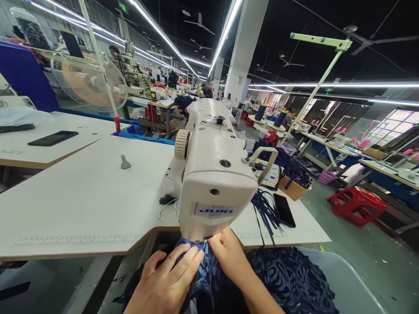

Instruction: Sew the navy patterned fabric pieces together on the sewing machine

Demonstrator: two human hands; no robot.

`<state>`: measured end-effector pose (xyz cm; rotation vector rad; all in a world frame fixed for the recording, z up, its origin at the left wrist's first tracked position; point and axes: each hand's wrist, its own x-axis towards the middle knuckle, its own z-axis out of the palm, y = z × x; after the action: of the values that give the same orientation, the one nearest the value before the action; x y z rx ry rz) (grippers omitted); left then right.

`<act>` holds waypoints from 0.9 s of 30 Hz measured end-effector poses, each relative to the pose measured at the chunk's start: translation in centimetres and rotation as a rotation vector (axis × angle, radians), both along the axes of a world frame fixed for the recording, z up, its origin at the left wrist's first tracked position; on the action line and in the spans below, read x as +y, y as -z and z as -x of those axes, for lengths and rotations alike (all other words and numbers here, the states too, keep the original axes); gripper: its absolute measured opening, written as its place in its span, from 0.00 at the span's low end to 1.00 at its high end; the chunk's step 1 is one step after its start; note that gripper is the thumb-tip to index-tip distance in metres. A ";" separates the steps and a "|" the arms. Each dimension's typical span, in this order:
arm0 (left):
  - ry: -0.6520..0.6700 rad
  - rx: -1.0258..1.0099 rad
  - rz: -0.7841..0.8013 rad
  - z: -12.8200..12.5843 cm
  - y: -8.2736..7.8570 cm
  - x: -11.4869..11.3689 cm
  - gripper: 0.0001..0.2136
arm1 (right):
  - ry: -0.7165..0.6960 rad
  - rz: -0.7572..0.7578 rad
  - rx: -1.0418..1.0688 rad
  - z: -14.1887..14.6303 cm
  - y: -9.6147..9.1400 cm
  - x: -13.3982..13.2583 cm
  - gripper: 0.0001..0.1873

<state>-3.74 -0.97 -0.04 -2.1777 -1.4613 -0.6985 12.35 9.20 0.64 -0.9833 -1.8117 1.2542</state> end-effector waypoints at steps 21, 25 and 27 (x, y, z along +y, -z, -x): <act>-0.182 0.106 -0.001 -1.6 -0.9 -0.1 0.23 | 0.135 -0.381 -0.304 0.4 0.0 1.8 0.09; -0.172 0.118 -0.007 -1.5 -0.8 -0.1 0.23 | 0.132 -0.390 -0.308 0.4 -0.1 1.8 0.09; -0.174 0.113 -0.011 -1.5 -0.8 -0.1 0.23 | 0.124 -0.385 -0.314 0.3 -0.1 1.9 0.09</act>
<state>-2.24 -1.07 0.74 -2.0167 -1.5612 -0.5136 12.01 11.06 0.74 -1.0918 -2.0925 0.6652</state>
